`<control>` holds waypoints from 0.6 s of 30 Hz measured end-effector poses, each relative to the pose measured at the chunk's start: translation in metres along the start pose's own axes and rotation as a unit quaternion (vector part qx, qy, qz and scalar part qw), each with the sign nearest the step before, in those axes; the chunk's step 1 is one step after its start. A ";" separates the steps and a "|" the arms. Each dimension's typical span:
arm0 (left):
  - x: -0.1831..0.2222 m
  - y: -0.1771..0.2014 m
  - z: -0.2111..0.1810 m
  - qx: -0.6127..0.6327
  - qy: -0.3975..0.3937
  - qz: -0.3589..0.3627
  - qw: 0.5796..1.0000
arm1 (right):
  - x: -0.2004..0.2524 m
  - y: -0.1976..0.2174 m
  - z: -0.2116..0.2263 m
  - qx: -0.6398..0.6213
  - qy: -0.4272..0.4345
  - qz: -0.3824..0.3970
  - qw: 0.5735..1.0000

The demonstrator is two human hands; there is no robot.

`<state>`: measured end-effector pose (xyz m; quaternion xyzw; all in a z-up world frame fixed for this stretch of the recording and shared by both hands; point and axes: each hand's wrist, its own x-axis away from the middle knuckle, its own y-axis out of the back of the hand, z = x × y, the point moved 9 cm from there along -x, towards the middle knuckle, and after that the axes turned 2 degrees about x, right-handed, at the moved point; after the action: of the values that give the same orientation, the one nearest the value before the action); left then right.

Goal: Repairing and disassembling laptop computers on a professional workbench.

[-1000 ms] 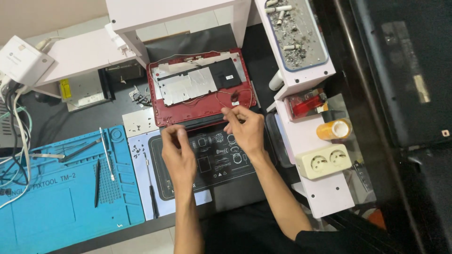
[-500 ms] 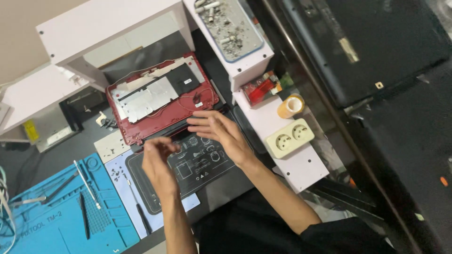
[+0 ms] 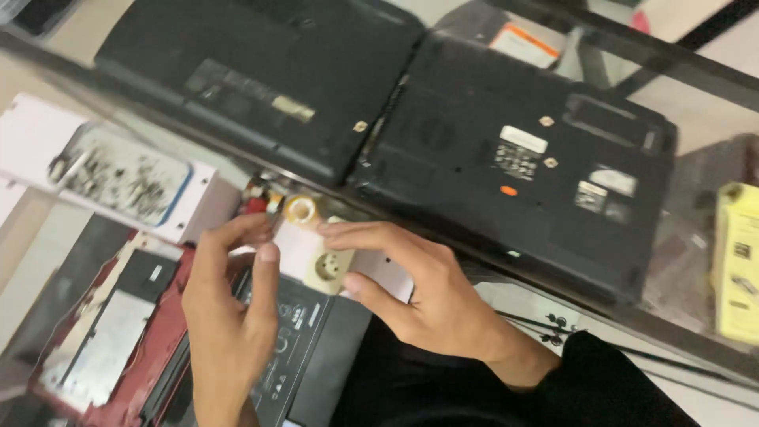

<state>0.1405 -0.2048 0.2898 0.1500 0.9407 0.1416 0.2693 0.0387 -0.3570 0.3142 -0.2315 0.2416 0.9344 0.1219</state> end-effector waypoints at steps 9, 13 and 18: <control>-0.076 -0.122 -0.047 -0.219 -0.140 0.126 0.957 | 0.103 0.197 -0.017 0.290 -0.143 -0.382 0.866; -0.085 -0.142 -0.048 -0.229 -0.088 0.132 0.960 | 0.151 0.238 -0.068 0.329 -0.283 -0.431 0.791; -0.080 -0.154 -0.051 -0.295 -0.130 0.097 0.941 | 0.157 0.239 -0.104 0.354 -0.446 -0.326 0.754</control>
<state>0.1454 -0.3835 0.3146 0.1712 0.7943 0.4178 0.4066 -0.1394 -0.5956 0.2505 0.2069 0.3834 0.6830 0.5862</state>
